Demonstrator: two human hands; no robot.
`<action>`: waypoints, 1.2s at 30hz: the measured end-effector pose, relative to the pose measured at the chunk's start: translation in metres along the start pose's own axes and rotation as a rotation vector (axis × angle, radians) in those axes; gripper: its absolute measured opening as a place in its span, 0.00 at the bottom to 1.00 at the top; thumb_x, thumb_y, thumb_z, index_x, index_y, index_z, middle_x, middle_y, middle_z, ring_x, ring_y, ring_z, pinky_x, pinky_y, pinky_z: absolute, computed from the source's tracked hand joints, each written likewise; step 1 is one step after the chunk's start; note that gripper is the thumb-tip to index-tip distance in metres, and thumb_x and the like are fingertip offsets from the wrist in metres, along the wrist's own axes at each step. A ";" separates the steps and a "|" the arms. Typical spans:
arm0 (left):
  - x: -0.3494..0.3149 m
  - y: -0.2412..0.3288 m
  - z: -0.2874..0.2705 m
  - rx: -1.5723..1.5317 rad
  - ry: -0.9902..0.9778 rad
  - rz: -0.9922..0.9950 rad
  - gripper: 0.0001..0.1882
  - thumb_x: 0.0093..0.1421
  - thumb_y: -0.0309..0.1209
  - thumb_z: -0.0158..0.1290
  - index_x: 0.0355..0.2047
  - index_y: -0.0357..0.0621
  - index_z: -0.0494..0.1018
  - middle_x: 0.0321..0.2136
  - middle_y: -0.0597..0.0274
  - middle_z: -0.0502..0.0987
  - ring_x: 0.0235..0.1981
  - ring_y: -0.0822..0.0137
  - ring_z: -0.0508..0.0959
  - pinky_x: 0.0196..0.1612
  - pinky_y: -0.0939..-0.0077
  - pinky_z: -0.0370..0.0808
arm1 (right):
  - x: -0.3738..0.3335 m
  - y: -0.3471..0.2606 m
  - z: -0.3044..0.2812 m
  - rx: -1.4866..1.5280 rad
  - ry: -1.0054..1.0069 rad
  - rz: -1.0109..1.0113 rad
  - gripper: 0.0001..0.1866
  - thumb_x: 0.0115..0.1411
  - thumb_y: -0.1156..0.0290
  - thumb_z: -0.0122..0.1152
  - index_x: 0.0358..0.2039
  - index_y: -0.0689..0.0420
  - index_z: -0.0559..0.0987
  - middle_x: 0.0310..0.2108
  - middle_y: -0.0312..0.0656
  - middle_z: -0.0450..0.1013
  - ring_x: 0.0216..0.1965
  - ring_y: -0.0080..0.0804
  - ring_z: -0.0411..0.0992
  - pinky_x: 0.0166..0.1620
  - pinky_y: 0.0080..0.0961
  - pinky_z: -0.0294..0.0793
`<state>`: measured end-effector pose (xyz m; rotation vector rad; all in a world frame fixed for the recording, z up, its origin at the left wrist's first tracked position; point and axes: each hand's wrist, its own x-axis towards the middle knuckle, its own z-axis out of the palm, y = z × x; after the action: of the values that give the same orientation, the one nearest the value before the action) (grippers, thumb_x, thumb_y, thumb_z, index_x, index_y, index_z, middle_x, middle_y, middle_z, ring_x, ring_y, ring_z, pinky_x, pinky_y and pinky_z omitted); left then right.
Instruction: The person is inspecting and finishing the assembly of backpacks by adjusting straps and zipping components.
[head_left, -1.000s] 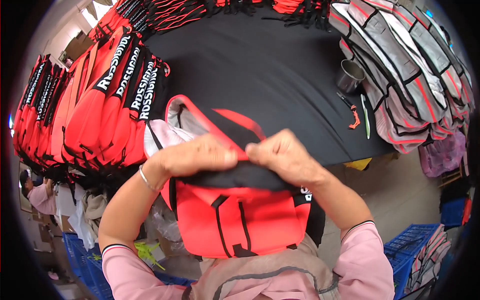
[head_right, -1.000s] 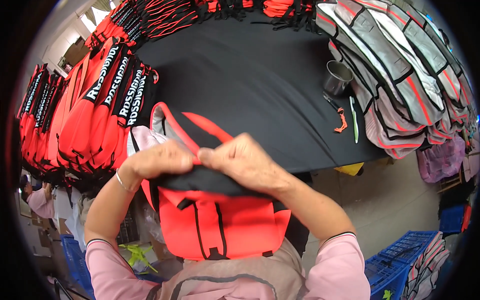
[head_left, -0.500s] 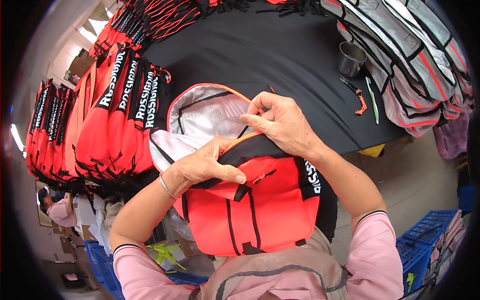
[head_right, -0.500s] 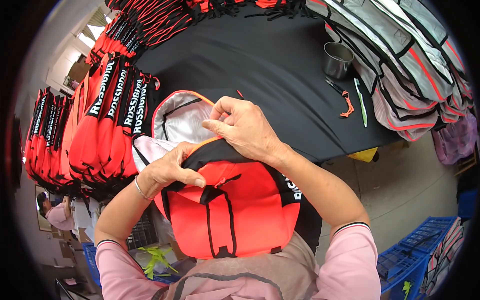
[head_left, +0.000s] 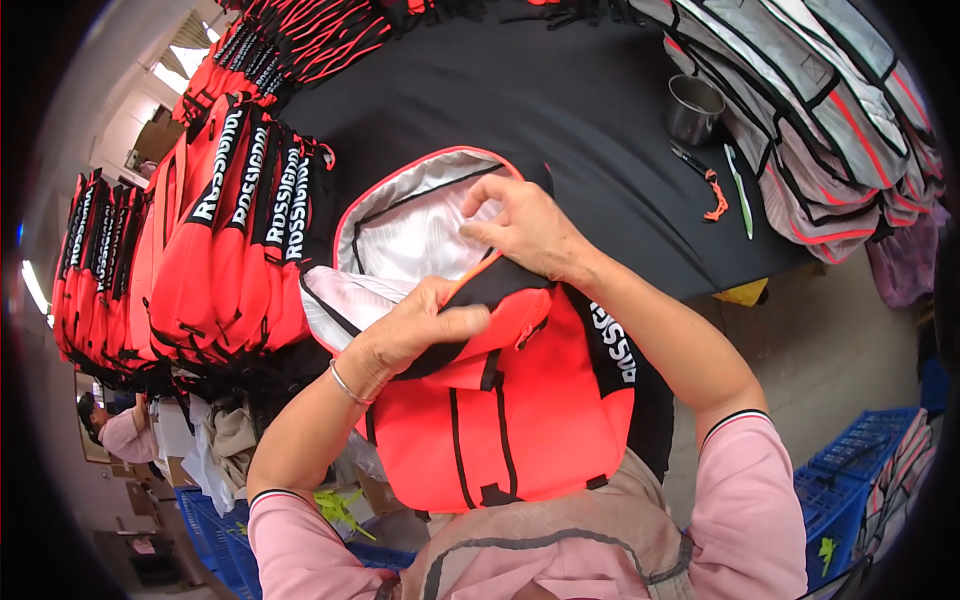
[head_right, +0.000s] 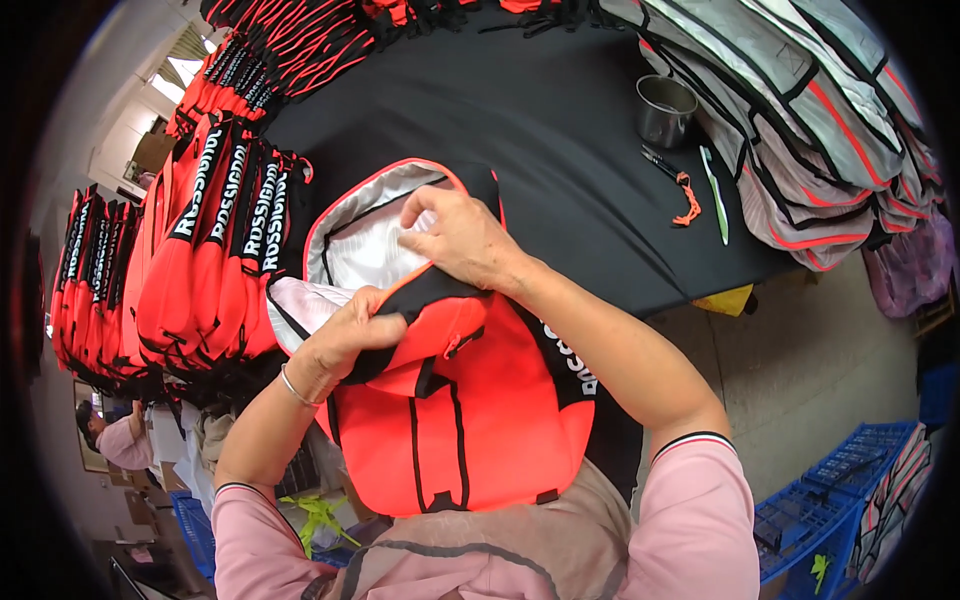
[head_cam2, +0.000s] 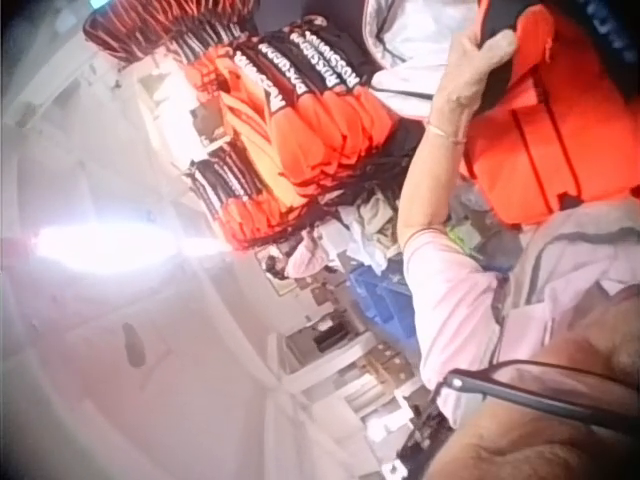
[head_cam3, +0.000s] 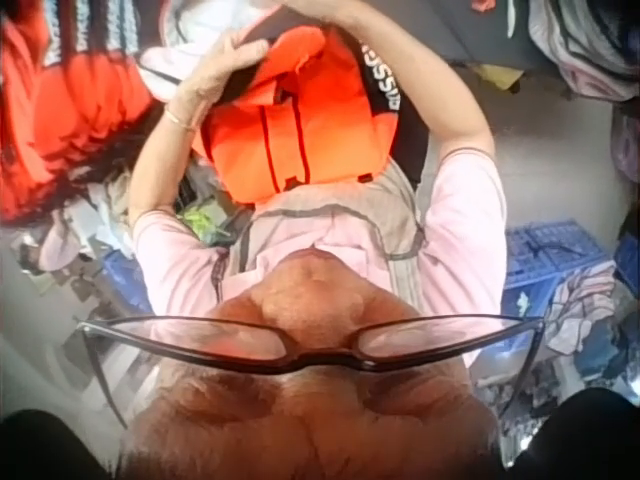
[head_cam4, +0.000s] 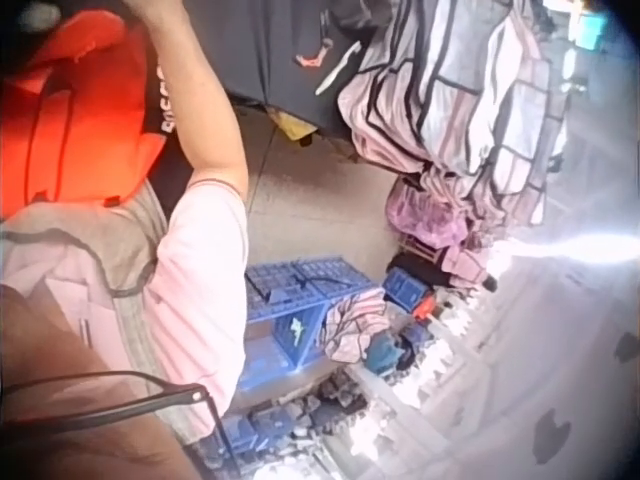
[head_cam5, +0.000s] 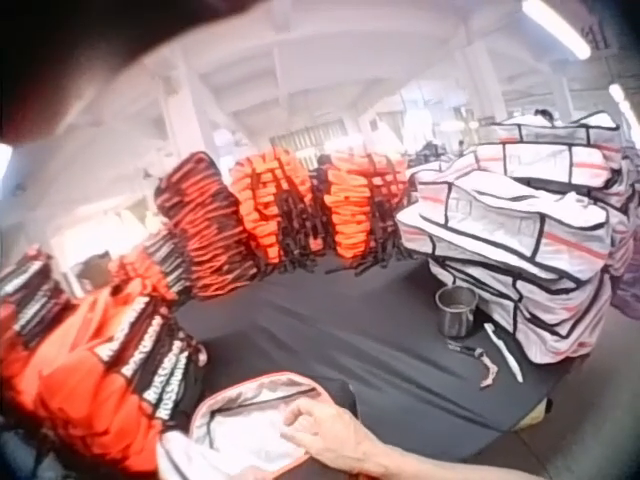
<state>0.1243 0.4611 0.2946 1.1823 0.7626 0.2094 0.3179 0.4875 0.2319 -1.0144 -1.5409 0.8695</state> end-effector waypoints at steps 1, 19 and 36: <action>0.001 0.003 0.007 -0.099 0.067 0.005 0.21 0.59 0.36 0.61 0.46 0.33 0.76 0.37 0.67 0.80 0.35 0.80 0.77 0.42 0.84 0.74 | -0.001 0.002 -0.007 -0.005 0.000 -0.007 0.12 0.58 0.69 0.65 0.39 0.61 0.75 0.18 0.34 0.73 0.22 0.19 0.73 0.30 0.20 0.71; 0.010 -0.012 0.003 -0.029 -0.134 0.012 0.13 0.60 0.37 0.62 0.34 0.37 0.82 0.28 0.71 0.79 0.30 0.83 0.75 0.36 0.87 0.72 | -0.008 0.000 0.008 -0.004 -0.068 0.056 0.07 0.58 0.73 0.62 0.36 0.61 0.76 0.24 0.32 0.72 0.20 0.13 0.65 0.26 0.19 0.66; 0.010 0.001 0.007 -0.005 0.012 0.050 0.24 0.51 0.30 0.66 0.47 0.32 0.75 0.38 0.66 0.79 0.37 0.78 0.76 0.44 0.84 0.73 | 0.002 0.001 -0.013 0.079 0.071 0.165 0.10 0.58 0.68 0.62 0.38 0.60 0.78 0.18 0.30 0.70 0.19 0.13 0.66 0.27 0.18 0.66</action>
<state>0.1365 0.4610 0.2923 1.1967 0.7432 0.2602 0.3306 0.4897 0.2337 -1.1151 -1.3667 0.9904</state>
